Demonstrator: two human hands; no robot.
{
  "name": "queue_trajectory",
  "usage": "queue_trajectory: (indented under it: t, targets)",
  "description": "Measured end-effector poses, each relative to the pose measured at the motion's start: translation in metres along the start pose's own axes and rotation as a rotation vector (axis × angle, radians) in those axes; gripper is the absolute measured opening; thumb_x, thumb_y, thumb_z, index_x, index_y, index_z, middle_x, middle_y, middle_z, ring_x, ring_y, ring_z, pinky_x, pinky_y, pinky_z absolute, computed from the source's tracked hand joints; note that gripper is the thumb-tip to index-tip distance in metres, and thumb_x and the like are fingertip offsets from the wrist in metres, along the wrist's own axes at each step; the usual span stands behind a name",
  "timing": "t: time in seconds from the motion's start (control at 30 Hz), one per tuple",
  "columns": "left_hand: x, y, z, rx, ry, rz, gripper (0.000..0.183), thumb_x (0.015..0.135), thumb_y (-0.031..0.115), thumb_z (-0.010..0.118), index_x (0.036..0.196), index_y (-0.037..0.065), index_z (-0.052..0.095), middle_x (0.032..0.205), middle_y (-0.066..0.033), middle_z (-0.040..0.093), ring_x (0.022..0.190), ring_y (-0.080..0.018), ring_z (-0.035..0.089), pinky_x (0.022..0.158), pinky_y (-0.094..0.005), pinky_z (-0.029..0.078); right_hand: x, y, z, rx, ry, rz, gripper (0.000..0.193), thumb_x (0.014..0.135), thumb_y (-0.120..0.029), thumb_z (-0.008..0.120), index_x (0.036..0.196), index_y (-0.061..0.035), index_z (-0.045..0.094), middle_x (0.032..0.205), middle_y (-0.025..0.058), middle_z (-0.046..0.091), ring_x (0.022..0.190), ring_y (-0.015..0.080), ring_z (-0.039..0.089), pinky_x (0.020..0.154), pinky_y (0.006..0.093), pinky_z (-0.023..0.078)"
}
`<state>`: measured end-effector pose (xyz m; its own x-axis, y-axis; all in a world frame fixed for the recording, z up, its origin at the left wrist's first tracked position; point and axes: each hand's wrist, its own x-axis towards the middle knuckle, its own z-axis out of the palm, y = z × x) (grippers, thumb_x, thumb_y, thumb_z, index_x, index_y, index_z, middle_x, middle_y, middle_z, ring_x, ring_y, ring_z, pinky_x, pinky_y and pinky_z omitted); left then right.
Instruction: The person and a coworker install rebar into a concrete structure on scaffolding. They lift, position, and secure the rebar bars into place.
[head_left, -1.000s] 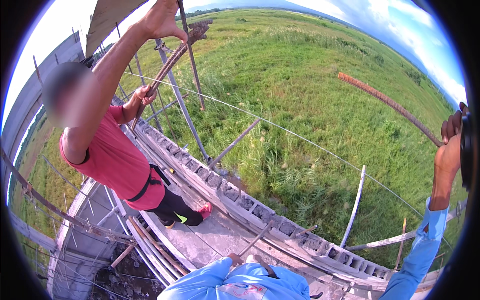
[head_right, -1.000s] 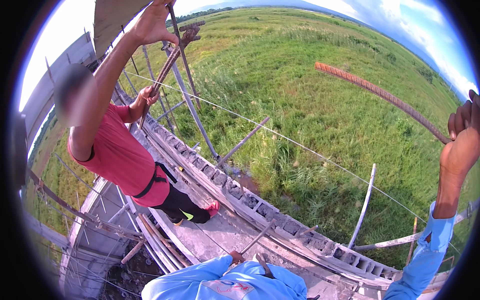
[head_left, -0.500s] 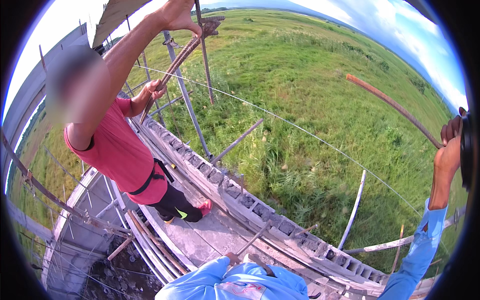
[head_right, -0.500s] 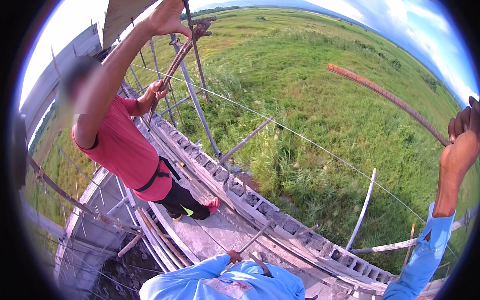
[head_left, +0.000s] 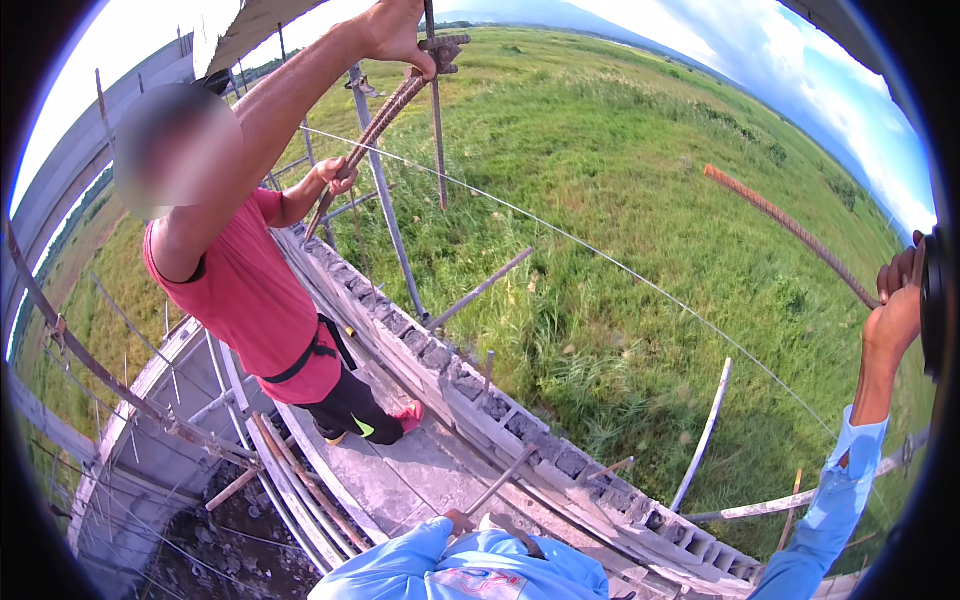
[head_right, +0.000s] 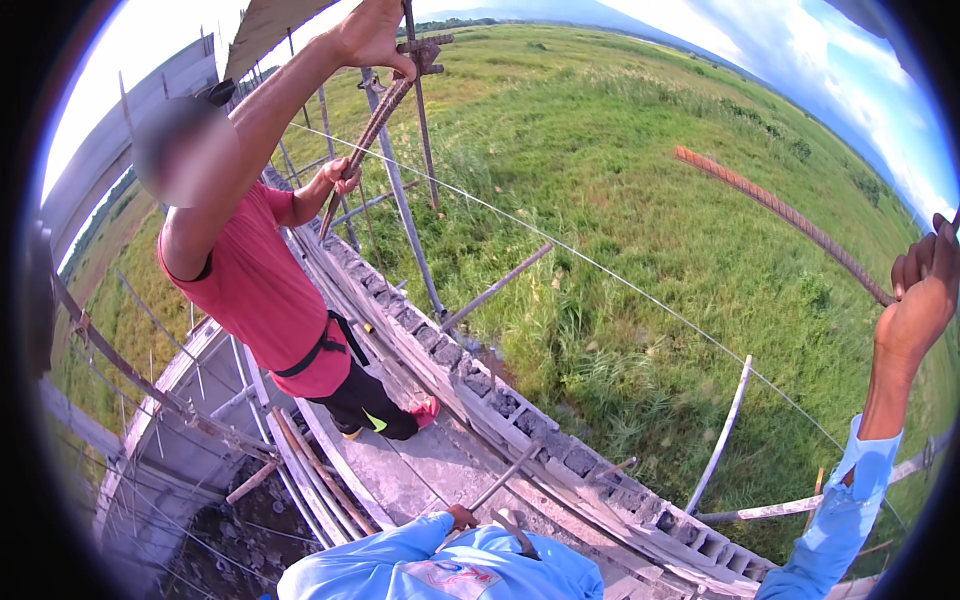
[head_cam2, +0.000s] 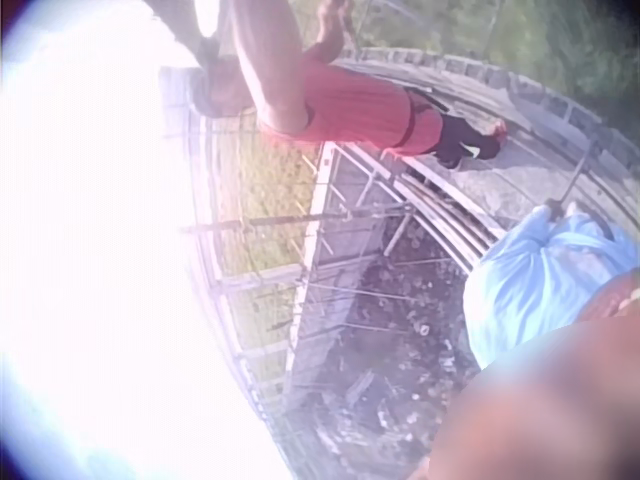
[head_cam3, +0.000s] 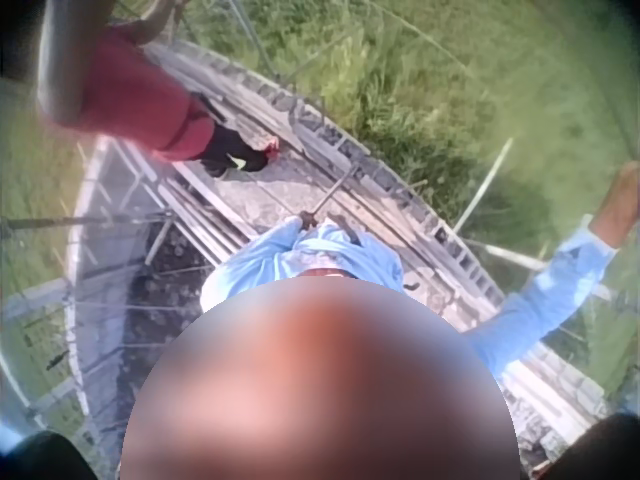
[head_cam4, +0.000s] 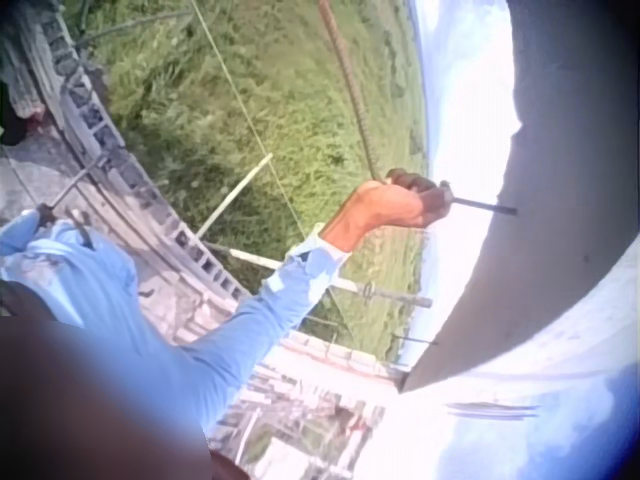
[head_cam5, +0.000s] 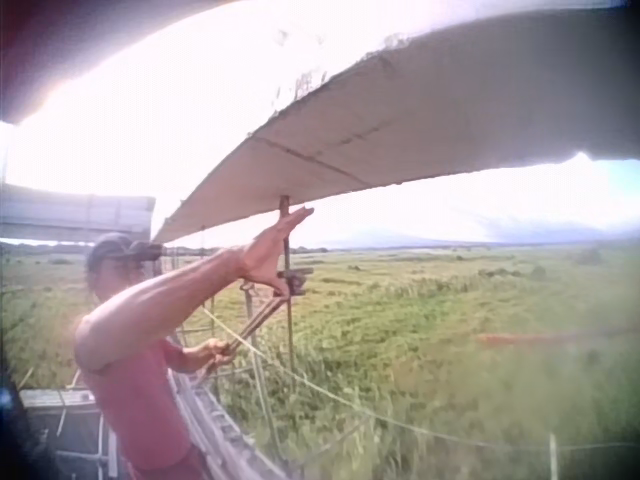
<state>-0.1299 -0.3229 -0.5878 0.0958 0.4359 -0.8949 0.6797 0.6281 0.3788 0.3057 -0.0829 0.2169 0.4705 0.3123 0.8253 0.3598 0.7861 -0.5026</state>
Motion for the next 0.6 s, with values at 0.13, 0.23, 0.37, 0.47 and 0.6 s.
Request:
queue_trajectory:
  t: [0.13, 0.23, 0.37, 0.47, 0.6]
  targets:
    - [-0.006, -0.001, 0.000, -0.063, 0.017, 0.000, 0.037, 0.080, 0.055, 0.081, 0.093, 0.020, 0.085, 0.074, -0.0043, 0.069, 0.066, -0.0192, 0.065, 0.065, -0.0401, 0.053, 0.010, 0.005, 0.000, 0.180, -0.016, 0.072, 0.029, 0.108, -0.024, 0.060, 0.121, 0.0024, 0.061, 0.067, -0.0061, 0.030, 0.051, 0.0042, 0.021, 0.045, 0.0249, 0.020]
    - [-0.006, -0.003, 0.001, -0.031, 0.025, -0.027, 0.035, 0.078, 0.053, 0.083, 0.089, 0.020, 0.084, 0.074, -0.0041, 0.069, 0.066, -0.0193, 0.064, 0.062, -0.0401, 0.052, 0.014, 0.012, -0.005, 0.202, 0.005, 0.102, 0.031, 0.107, -0.026, 0.061, 0.121, 0.0021, 0.060, 0.067, -0.0060, 0.029, 0.051, 0.0042, 0.022, 0.045, 0.0252, 0.020]
    - [-0.002, -0.007, 0.005, -0.165, 0.048, -0.064, 0.034, 0.078, 0.053, 0.083, 0.088, 0.020, 0.084, 0.075, -0.0037, 0.070, 0.066, -0.0190, 0.064, 0.061, -0.0395, 0.051, 0.013, 0.014, -0.007, 0.205, 0.012, 0.077, 0.033, 0.107, -0.029, 0.061, 0.121, 0.0018, 0.060, 0.068, -0.0057, 0.028, 0.052, 0.0040, 0.024, 0.045, 0.0253, 0.020]
    - [0.003, -0.010, 0.007, -0.122, 0.043, -0.055, 0.036, 0.080, 0.055, 0.081, 0.091, 0.020, 0.084, 0.076, -0.0038, 0.070, 0.068, -0.0188, 0.065, 0.064, -0.0394, 0.054, 0.012, 0.013, -0.007, 0.216, -0.001, 0.086, 0.035, 0.107, -0.030, 0.060, 0.121, 0.0017, 0.060, 0.069, -0.0056, 0.028, 0.052, 0.0040, 0.024, 0.045, 0.0252, 0.020]
    - [0.008, -0.012, 0.005, -0.106, 0.032, -0.051, 0.037, 0.080, 0.055, 0.081, 0.092, 0.020, 0.084, 0.076, -0.0041, 0.071, 0.069, -0.0188, 0.066, 0.064, -0.0392, 0.054, 0.013, 0.014, -0.008, 0.187, -0.001, 0.102, 0.036, 0.108, -0.031, 0.059, 0.123, 0.0017, 0.059, 0.071, -0.0058, 0.029, 0.054, 0.0041, 0.023, 0.047, 0.0249, 0.022]
